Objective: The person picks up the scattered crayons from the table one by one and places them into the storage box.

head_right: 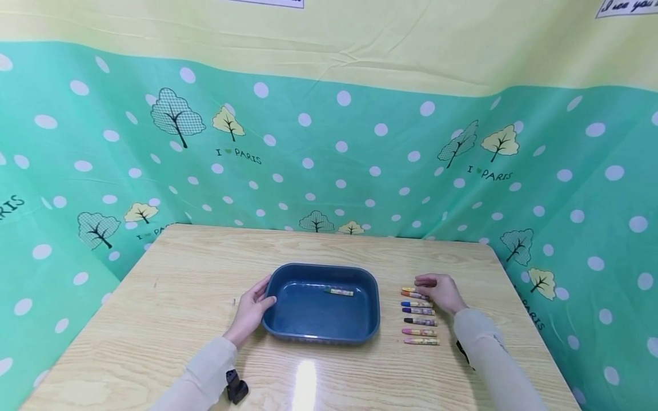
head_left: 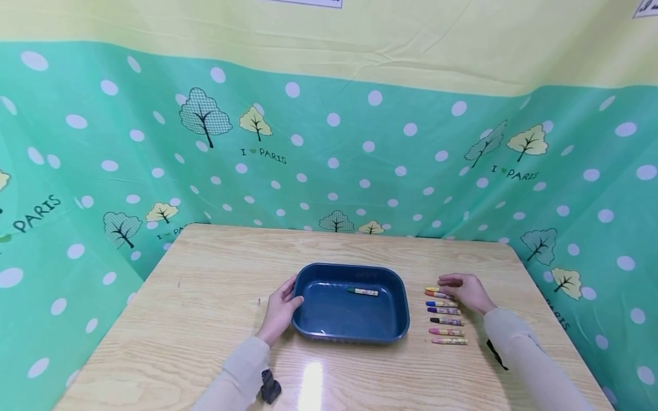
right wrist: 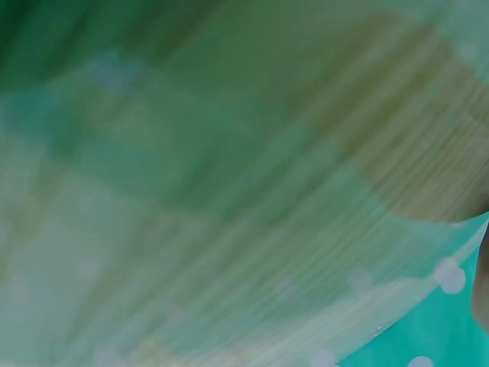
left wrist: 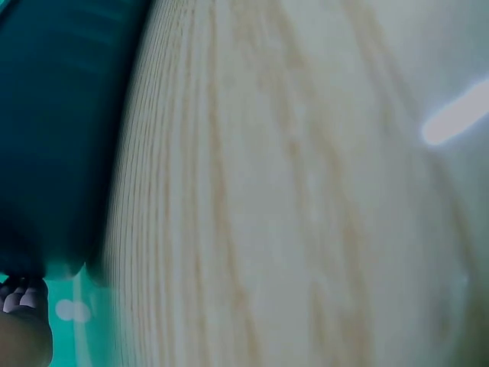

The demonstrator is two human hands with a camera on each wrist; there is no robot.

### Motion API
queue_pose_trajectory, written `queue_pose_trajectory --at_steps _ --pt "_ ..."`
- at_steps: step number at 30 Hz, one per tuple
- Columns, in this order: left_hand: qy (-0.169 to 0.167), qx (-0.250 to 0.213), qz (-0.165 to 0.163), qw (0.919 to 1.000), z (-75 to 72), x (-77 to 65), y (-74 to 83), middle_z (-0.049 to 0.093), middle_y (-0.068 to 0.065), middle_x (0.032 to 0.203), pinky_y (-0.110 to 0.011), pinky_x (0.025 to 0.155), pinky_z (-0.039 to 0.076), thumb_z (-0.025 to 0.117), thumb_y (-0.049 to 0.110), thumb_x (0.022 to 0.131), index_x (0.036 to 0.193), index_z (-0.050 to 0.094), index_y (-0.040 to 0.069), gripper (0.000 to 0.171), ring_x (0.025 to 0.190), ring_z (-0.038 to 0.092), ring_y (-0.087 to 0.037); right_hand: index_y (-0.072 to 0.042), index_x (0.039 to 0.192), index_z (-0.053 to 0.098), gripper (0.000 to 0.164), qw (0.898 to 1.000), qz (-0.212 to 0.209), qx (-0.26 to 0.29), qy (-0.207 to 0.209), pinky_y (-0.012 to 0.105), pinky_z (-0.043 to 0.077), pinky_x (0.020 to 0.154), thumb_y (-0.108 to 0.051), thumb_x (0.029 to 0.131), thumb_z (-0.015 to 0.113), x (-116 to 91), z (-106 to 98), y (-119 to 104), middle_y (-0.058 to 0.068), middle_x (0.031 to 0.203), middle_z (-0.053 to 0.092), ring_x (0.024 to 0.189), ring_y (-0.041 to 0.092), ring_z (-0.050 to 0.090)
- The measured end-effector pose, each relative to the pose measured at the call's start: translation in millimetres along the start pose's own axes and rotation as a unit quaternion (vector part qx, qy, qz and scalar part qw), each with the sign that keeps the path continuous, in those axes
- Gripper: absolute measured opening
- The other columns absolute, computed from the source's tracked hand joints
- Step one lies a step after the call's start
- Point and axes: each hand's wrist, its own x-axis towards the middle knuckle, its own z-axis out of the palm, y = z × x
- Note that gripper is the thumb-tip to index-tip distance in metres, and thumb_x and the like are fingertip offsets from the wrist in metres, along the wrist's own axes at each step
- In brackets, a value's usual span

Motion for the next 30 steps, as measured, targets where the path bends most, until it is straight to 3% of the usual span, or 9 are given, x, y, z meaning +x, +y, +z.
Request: queue_pose_trajectory --at_steps 6,18,30 --pt "0.005 0.003 -0.003 1.0000 -1.2 0.2 -1.1 0.036 -0.023 0.142 -0.039 0.104 0.036 0.051 -0.004 0.086 0.138 0.037 0.002 0.055 0.130 0.038 -0.034 -0.001 0.113 0.063 0.033 1.000 -0.002 -0.004 -0.014 0.039 0.052 0.086 -0.012 0.082 0.067 1.3 2.9 -1.2 0.013 0.106 0.067 0.098 0.024 0.062" --pt "0.005 0.006 0.000 1.0000 0.4 -2.3 -1.2 0.037 -0.024 0.141 -0.039 0.104 0.037 0.052 -0.004 0.085 0.138 0.037 0.000 0.055 0.129 0.038 -0.035 0.000 0.104 0.067 0.025 1.000 -0.018 -0.020 0.006 0.033 0.055 0.075 -0.008 0.081 0.067 0.9 3.6 -0.4 0.012 0.094 0.069 0.084 0.017 0.064" --pt "0.001 0.003 -0.004 1.0000 1.2 -1.1 0.7 0.035 -0.022 0.143 -0.039 0.105 0.036 0.052 -0.001 0.087 0.139 0.036 0.003 0.055 0.130 0.037 -0.034 -0.001 0.108 0.066 0.028 1.000 -0.015 -0.017 0.005 0.037 0.055 0.080 -0.013 0.083 0.066 -1.5 -0.6 -9.4 0.016 0.104 0.066 0.095 0.026 0.062"
